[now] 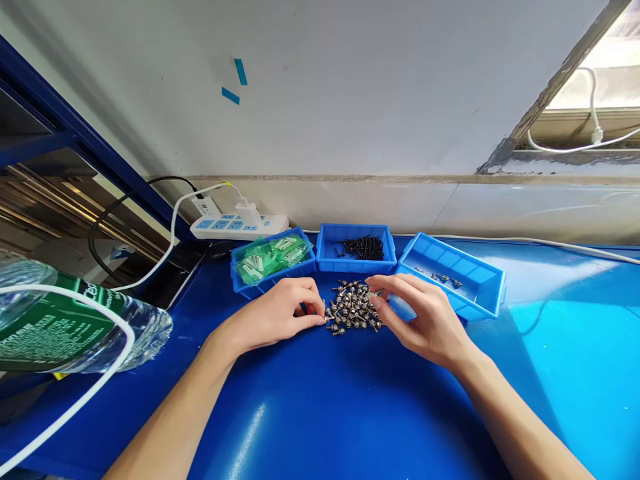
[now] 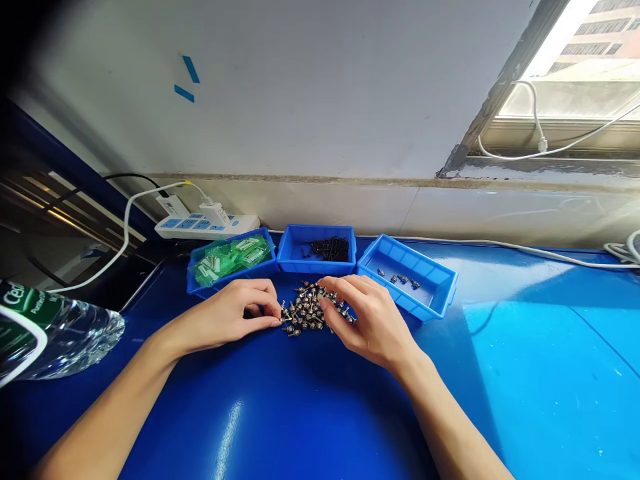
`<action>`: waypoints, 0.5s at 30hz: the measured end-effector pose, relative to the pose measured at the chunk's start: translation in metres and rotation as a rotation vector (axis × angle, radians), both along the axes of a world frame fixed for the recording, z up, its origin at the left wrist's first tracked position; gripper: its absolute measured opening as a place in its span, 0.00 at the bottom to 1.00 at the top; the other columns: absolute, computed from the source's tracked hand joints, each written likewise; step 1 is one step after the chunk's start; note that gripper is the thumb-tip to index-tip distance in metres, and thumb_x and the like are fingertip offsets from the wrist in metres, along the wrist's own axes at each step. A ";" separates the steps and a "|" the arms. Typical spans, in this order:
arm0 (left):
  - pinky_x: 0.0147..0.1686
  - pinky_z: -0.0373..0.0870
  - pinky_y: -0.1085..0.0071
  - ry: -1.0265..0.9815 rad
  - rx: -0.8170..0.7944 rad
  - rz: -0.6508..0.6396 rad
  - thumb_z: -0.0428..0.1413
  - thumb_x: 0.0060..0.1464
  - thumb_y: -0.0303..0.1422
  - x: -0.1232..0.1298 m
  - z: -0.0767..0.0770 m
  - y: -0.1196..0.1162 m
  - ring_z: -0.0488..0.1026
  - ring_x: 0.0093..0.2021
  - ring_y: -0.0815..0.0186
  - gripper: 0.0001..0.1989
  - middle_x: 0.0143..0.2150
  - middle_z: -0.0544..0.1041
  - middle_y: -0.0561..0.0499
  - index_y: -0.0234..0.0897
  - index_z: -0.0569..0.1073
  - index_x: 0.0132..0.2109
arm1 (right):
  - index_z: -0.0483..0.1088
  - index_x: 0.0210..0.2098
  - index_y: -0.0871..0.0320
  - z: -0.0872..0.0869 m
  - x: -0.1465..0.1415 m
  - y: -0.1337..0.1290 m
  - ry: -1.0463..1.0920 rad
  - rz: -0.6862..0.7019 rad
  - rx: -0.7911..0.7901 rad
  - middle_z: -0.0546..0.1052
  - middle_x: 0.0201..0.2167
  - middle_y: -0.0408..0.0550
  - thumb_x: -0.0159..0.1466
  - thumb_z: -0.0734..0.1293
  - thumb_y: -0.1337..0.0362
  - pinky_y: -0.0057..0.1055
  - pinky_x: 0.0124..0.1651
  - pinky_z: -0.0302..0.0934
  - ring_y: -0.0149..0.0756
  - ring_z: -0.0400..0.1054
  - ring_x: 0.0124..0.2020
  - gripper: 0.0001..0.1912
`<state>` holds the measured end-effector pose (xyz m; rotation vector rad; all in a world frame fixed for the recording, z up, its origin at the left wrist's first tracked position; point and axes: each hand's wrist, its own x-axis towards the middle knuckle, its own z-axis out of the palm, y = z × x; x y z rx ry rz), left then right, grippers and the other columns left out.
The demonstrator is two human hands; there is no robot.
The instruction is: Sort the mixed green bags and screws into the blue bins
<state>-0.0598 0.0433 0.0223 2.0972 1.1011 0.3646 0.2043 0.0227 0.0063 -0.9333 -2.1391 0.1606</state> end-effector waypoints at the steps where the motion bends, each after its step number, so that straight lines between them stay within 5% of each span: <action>1: 0.34 0.73 0.70 -0.001 0.003 -0.005 0.59 0.61 0.36 -0.001 0.001 0.000 0.76 0.33 0.66 0.11 0.37 0.77 0.49 0.38 0.81 0.32 | 0.75 0.49 0.55 0.000 0.000 0.000 -0.009 0.001 0.005 0.86 0.38 0.51 0.72 0.64 0.66 0.36 0.38 0.75 0.40 0.81 0.34 0.10; 8: 0.39 0.72 0.69 -0.090 0.101 0.029 0.62 0.60 0.34 -0.001 0.012 0.000 0.76 0.35 0.65 0.07 0.36 0.78 0.51 0.40 0.82 0.34 | 0.76 0.45 0.56 -0.002 -0.003 -0.003 -0.047 0.047 0.064 0.84 0.31 0.48 0.69 0.67 0.68 0.33 0.32 0.71 0.36 0.76 0.26 0.07; 15: 0.37 0.71 0.71 -0.266 0.116 0.051 0.64 0.59 0.30 0.007 0.008 -0.004 0.75 0.34 0.67 0.04 0.36 0.78 0.52 0.39 0.83 0.35 | 0.77 0.48 0.56 -0.002 -0.014 -0.009 0.122 0.118 -0.167 0.85 0.35 0.48 0.66 0.72 0.67 0.31 0.38 0.76 0.35 0.80 0.31 0.10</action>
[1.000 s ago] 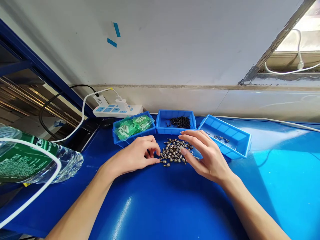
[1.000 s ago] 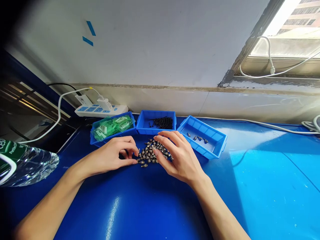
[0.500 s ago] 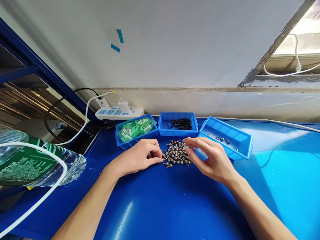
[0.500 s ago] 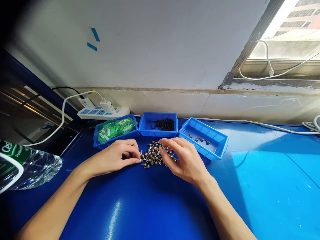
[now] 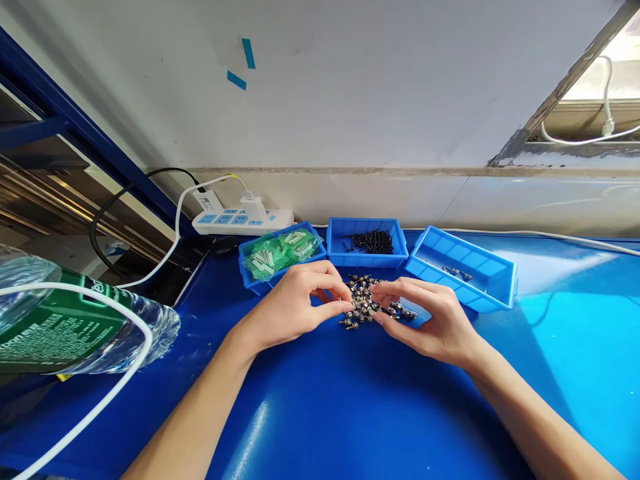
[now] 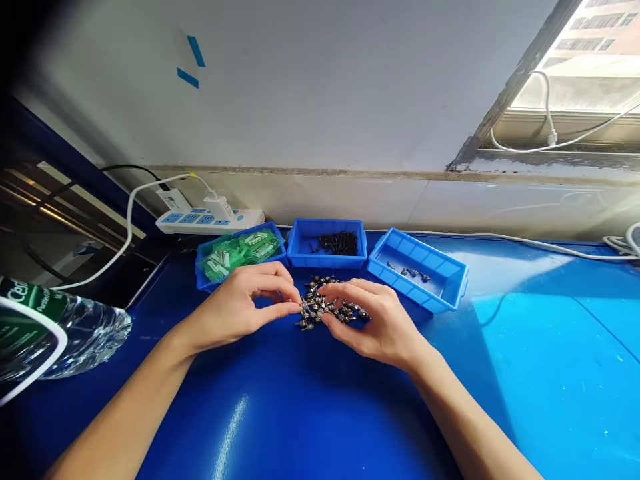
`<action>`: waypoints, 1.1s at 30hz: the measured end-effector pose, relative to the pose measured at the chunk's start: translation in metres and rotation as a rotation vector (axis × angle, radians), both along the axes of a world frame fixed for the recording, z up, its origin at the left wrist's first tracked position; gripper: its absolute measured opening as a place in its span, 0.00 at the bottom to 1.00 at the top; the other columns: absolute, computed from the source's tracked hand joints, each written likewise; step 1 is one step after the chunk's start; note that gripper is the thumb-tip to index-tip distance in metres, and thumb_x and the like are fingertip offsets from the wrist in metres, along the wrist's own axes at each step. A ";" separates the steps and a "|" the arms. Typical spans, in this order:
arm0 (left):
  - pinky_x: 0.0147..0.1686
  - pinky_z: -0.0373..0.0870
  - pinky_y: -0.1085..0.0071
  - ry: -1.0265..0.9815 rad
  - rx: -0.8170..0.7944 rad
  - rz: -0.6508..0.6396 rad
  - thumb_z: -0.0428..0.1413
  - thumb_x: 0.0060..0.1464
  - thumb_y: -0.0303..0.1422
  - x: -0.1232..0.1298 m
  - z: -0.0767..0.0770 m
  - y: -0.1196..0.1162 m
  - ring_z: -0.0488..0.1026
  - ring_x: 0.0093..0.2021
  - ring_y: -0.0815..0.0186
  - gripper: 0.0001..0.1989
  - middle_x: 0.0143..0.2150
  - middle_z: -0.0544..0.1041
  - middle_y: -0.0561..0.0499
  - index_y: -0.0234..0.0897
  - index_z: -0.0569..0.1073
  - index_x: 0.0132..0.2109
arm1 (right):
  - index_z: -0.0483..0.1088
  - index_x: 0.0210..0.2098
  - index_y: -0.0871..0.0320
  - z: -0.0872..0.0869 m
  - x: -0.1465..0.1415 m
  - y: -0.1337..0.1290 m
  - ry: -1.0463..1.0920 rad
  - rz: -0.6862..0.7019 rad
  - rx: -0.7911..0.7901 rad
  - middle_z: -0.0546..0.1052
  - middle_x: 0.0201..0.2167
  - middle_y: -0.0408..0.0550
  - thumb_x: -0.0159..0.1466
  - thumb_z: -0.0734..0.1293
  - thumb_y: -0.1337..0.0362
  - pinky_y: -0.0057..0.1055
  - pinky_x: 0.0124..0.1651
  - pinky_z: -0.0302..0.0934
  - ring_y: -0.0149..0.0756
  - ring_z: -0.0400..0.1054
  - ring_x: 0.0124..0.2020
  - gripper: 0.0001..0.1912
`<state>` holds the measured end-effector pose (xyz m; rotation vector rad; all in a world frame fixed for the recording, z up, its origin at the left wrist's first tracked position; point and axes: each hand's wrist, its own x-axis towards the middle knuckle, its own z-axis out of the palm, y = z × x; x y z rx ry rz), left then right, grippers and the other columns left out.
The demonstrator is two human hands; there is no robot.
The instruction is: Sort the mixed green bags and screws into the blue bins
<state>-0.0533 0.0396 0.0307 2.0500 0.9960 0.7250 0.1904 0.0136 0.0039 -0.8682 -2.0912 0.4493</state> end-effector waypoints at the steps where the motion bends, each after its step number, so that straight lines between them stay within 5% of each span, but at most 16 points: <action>1: 0.37 0.72 0.72 -0.020 0.001 -0.003 0.64 0.58 0.30 0.001 0.000 0.000 0.75 0.34 0.68 0.04 0.36 0.78 0.52 0.39 0.83 0.35 | 0.78 0.47 0.56 0.001 -0.001 -0.001 0.033 0.013 -0.043 0.86 0.37 0.48 0.66 0.72 0.67 0.31 0.39 0.77 0.36 0.81 0.33 0.10; 15: 0.34 0.73 0.79 -0.155 0.002 -0.032 0.66 0.57 0.23 0.010 -0.003 -0.005 0.75 0.33 0.72 0.05 0.35 0.77 0.53 0.36 0.83 0.34 | 0.83 0.36 0.56 0.005 -0.006 0.000 0.297 0.077 -0.383 0.86 0.30 0.46 0.62 0.75 0.67 0.26 0.34 0.74 0.36 0.81 0.29 0.03; 25: 0.37 0.75 0.77 -0.090 0.093 -0.063 0.65 0.58 0.23 0.011 -0.006 -0.008 0.77 0.33 0.71 0.05 0.37 0.78 0.53 0.37 0.83 0.37 | 0.81 0.33 0.57 0.015 -0.008 -0.002 0.260 0.093 -0.502 0.84 0.26 0.46 0.62 0.73 0.66 0.28 0.32 0.73 0.34 0.78 0.27 0.03; 29: 0.46 0.76 0.70 0.093 0.163 -0.045 0.63 0.62 0.28 0.005 -0.008 -0.007 0.80 0.41 0.65 0.05 0.44 0.80 0.50 0.38 0.82 0.45 | 0.79 0.31 0.57 0.021 -0.004 -0.003 0.227 -0.053 -0.341 0.82 0.27 0.46 0.60 0.71 0.68 0.29 0.32 0.71 0.34 0.75 0.27 0.03; 33: 0.51 0.75 0.63 0.310 0.173 -0.024 0.62 0.63 0.30 -0.005 -0.012 -0.003 0.80 0.47 0.59 0.07 0.48 0.80 0.48 0.39 0.81 0.48 | 0.76 0.30 0.55 0.031 0.019 0.001 0.115 -0.442 -0.042 0.79 0.25 0.44 0.58 0.69 0.69 0.32 0.30 0.68 0.35 0.72 0.25 0.04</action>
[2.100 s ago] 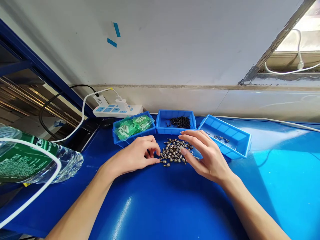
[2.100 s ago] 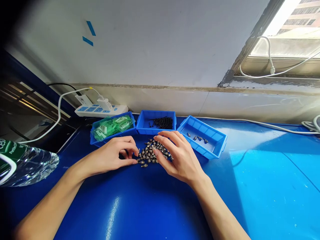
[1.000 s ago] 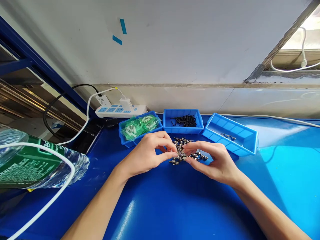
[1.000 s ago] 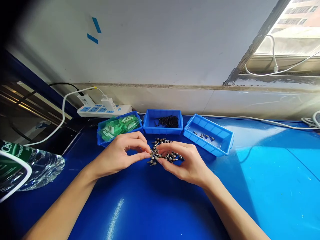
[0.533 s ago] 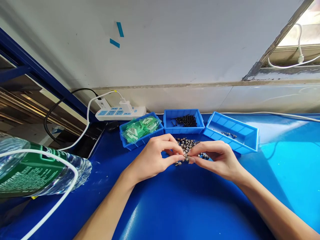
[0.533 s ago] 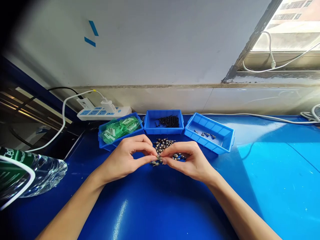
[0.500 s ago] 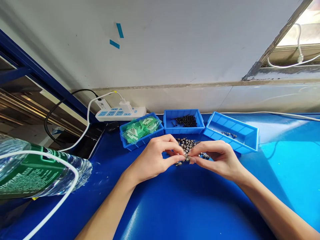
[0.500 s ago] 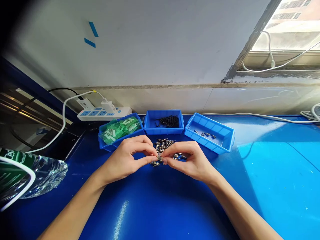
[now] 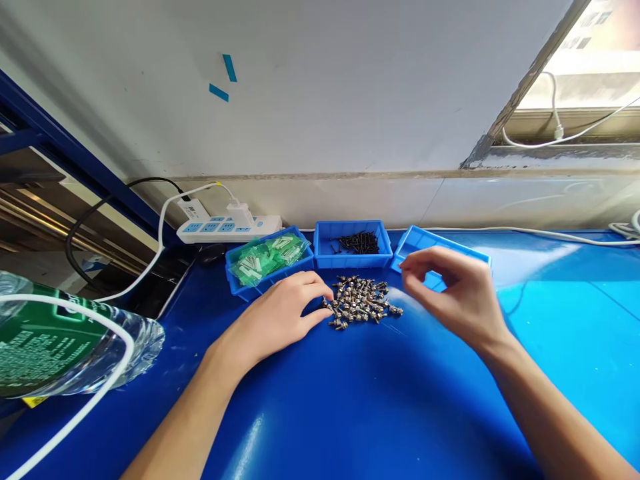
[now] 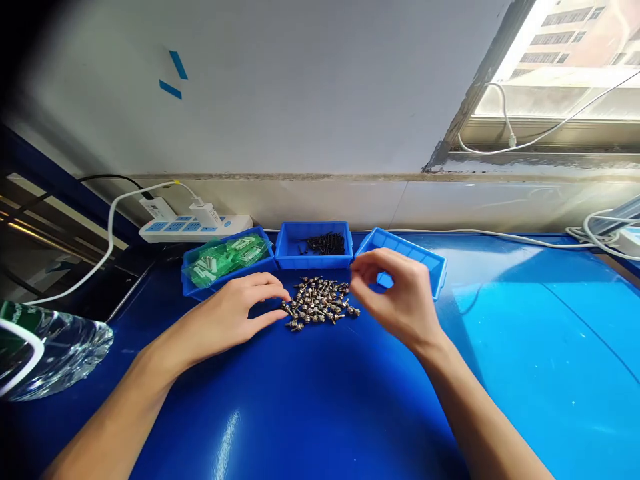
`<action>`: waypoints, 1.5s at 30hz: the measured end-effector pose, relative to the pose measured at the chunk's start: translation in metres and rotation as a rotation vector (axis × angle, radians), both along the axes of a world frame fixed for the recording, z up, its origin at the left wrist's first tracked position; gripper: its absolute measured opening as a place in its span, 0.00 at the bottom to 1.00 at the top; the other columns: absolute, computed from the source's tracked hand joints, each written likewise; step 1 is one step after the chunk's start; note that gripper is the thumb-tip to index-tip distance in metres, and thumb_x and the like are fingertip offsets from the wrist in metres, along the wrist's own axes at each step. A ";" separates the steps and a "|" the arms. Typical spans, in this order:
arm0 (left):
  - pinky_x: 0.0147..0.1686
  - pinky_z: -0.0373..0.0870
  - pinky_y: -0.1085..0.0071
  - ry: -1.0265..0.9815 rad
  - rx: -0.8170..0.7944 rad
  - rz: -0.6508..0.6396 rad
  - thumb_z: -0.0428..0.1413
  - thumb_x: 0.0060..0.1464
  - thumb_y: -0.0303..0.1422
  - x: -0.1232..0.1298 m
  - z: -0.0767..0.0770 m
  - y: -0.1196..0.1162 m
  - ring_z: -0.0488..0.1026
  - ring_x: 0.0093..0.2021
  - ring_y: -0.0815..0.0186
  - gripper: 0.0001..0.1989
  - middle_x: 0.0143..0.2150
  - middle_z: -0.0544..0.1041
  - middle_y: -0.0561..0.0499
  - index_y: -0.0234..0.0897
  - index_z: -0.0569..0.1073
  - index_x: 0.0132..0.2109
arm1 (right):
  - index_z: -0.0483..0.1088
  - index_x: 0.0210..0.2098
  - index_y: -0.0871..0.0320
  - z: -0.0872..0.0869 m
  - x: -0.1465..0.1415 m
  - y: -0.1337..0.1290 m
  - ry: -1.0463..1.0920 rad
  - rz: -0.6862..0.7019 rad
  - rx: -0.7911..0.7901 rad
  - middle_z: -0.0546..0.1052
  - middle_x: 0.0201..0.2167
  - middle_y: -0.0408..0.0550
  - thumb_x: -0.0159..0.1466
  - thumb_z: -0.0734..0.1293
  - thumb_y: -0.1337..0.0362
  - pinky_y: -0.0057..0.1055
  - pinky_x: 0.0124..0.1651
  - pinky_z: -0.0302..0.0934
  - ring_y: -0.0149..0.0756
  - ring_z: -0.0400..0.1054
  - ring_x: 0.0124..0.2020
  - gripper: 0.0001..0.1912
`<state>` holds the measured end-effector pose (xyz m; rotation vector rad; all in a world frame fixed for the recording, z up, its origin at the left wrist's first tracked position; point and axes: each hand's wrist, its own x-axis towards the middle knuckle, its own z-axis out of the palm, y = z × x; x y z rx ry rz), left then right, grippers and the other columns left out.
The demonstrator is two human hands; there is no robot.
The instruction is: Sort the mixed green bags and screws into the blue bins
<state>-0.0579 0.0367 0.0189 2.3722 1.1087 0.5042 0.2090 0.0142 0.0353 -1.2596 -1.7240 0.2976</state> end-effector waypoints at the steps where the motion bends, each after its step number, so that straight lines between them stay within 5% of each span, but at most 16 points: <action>1: 0.49 0.75 0.64 0.025 -0.019 0.006 0.61 0.63 0.30 -0.001 -0.001 0.001 0.79 0.46 0.59 0.06 0.47 0.81 0.49 0.39 0.81 0.46 | 0.75 0.28 0.54 0.002 0.007 0.001 -0.066 -0.124 0.066 0.77 0.23 0.43 0.56 0.69 0.70 0.32 0.30 0.67 0.34 0.69 0.23 0.04; 3: 0.44 0.75 0.66 0.046 -0.065 0.004 0.60 0.63 0.30 -0.003 -0.003 0.003 0.79 0.43 0.60 0.04 0.43 0.81 0.50 0.40 0.80 0.42 | 0.75 0.29 0.54 0.005 0.018 0.004 -0.154 -0.274 0.124 0.75 0.23 0.43 0.55 0.69 0.70 0.33 0.29 0.66 0.33 0.66 0.22 0.04; 6: 0.37 0.74 0.70 0.046 -0.104 0.005 0.59 0.62 0.28 -0.002 -0.005 0.006 0.78 0.37 0.64 0.04 0.38 0.80 0.51 0.39 0.79 0.38 | 0.77 0.35 0.54 0.004 0.024 0.005 -0.157 -0.295 0.120 0.75 0.24 0.42 0.58 0.69 0.67 0.33 0.28 0.66 0.33 0.65 0.21 0.06; 14: 0.34 0.74 0.72 -0.119 -0.087 0.056 0.56 0.57 0.26 0.001 0.000 0.007 0.77 0.31 0.67 0.05 0.32 0.80 0.53 0.38 0.76 0.35 | 0.78 0.37 0.57 -0.004 0.000 -0.001 -0.125 -0.044 0.057 0.77 0.26 0.44 0.64 0.67 0.67 0.29 0.28 0.66 0.31 0.67 0.23 0.06; 17: 0.40 0.79 0.70 -0.341 -0.201 0.122 0.60 0.57 0.32 0.009 0.005 0.003 0.81 0.35 0.65 0.02 0.35 0.83 0.52 0.39 0.75 0.36 | 0.78 0.36 0.57 -0.003 -0.008 -0.005 -0.097 0.077 -0.025 0.77 0.25 0.43 0.65 0.67 0.67 0.29 0.28 0.66 0.31 0.68 0.23 0.06; 25: 0.42 0.83 0.66 -0.732 -0.577 0.228 0.71 0.47 0.37 0.027 0.005 -0.005 0.86 0.39 0.57 0.19 0.36 0.87 0.48 0.40 0.67 0.34 | 0.80 0.37 0.56 -0.006 -0.021 -0.008 0.262 0.321 -0.439 0.84 0.32 0.48 0.62 0.74 0.56 0.32 0.36 0.76 0.38 0.79 0.31 0.10; 35: 0.38 0.82 0.68 -0.796 -0.688 0.239 0.74 0.45 0.37 0.034 0.000 -0.008 0.87 0.36 0.58 0.23 0.34 0.87 0.49 0.39 0.65 0.33 | 0.81 0.34 0.58 -0.012 -0.022 -0.005 0.528 0.402 -0.652 0.84 0.28 0.47 0.53 0.81 0.54 0.31 0.35 0.74 0.40 0.81 0.31 0.16; 45: 0.38 0.83 0.63 -0.788 -0.640 0.233 0.74 0.44 0.47 0.041 0.002 -0.013 0.86 0.35 0.55 0.27 0.32 0.86 0.48 0.40 0.64 0.31 | 0.81 0.35 0.57 -0.012 -0.021 -0.006 0.544 0.489 -0.698 0.86 0.30 0.49 0.55 0.80 0.53 0.33 0.38 0.75 0.41 0.82 0.34 0.16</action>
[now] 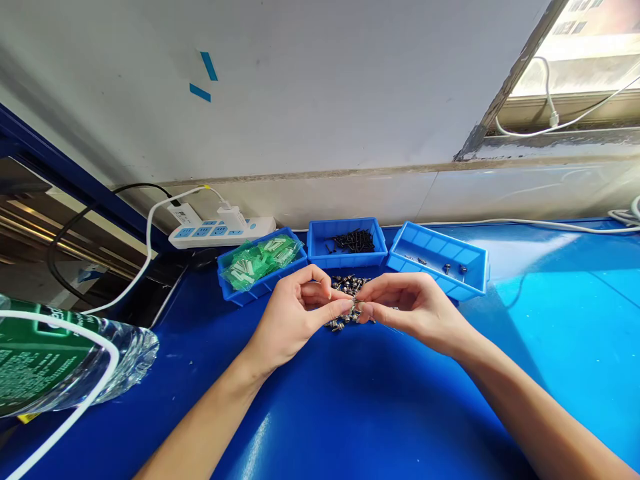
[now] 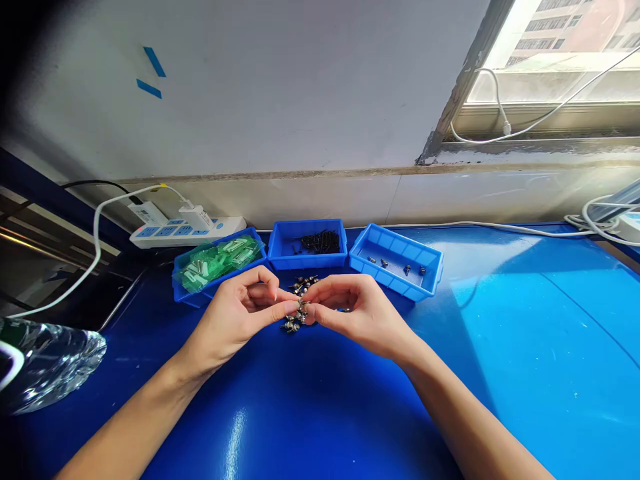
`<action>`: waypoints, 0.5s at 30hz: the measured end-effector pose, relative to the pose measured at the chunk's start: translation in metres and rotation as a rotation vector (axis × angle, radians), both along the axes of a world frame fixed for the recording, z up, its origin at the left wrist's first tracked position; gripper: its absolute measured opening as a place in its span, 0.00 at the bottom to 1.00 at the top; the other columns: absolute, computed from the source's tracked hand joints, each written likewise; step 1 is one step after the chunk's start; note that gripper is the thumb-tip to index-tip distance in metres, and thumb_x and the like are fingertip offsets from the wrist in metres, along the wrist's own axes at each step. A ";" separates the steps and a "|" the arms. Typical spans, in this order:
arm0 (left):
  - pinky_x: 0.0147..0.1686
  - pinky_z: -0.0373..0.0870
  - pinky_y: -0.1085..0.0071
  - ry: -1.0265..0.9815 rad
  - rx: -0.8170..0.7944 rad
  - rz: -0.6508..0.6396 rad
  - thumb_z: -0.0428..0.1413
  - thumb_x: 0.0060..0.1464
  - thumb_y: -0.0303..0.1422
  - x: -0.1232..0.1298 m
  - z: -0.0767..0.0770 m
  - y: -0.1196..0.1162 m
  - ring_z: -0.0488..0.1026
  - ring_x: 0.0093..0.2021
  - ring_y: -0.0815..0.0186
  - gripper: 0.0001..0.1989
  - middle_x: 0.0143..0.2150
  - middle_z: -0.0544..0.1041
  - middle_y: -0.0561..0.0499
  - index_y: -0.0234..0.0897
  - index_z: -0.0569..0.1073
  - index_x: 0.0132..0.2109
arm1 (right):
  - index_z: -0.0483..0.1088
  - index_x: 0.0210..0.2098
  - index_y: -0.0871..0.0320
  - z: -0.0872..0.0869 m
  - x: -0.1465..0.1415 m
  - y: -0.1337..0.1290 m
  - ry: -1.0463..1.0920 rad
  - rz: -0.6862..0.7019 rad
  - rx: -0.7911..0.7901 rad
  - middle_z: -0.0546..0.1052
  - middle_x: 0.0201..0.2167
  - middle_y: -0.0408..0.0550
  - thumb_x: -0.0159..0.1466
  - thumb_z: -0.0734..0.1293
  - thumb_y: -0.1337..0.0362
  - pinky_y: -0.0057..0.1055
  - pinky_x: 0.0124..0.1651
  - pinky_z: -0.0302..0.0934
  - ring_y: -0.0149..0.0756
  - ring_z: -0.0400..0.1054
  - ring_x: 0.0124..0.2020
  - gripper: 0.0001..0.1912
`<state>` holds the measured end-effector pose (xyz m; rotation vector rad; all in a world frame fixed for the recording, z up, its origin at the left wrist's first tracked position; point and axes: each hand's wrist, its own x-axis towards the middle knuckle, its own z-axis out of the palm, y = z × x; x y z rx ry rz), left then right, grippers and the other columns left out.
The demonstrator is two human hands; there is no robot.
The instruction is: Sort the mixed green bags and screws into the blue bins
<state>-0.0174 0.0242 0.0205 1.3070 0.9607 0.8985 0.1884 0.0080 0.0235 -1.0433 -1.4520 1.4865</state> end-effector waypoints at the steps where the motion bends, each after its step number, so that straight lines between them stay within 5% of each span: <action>1: 0.38 0.83 0.64 -0.004 0.004 -0.007 0.73 0.45 0.47 0.000 0.000 0.000 0.86 0.35 0.56 0.26 0.32 0.86 0.49 0.40 0.65 0.31 | 0.81 0.35 0.58 0.001 -0.001 0.000 -0.001 0.002 -0.002 0.85 0.29 0.49 0.55 0.80 0.53 0.33 0.37 0.75 0.41 0.81 0.33 0.16; 6: 0.39 0.80 0.68 0.257 0.224 -0.099 0.66 0.57 0.40 -0.010 0.001 0.002 0.83 0.35 0.62 0.12 0.34 0.84 0.51 0.39 0.74 0.36 | 0.79 0.31 0.57 0.010 0.005 0.000 -0.168 -0.097 0.176 0.83 0.27 0.48 0.58 0.77 0.55 0.32 0.31 0.72 0.38 0.78 0.28 0.11; 11: 0.49 0.77 0.65 0.673 0.582 -0.262 0.60 0.62 0.32 -0.031 -0.005 0.010 0.80 0.45 0.60 0.06 0.46 0.82 0.48 0.40 0.81 0.44 | 0.75 0.28 0.53 0.018 0.029 0.001 -0.619 -0.523 0.650 0.77 0.24 0.44 0.57 0.70 0.67 0.35 0.32 0.69 0.36 0.71 0.24 0.03; 15: 0.45 0.77 0.68 0.711 0.605 -0.306 0.56 0.63 0.27 -0.035 -0.012 0.014 0.80 0.41 0.62 0.07 0.43 0.81 0.48 0.39 0.80 0.41 | 0.77 0.33 0.54 0.014 0.039 0.006 -0.797 -0.752 0.718 0.79 0.28 0.47 0.60 0.69 0.66 0.36 0.31 0.70 0.35 0.70 0.22 0.03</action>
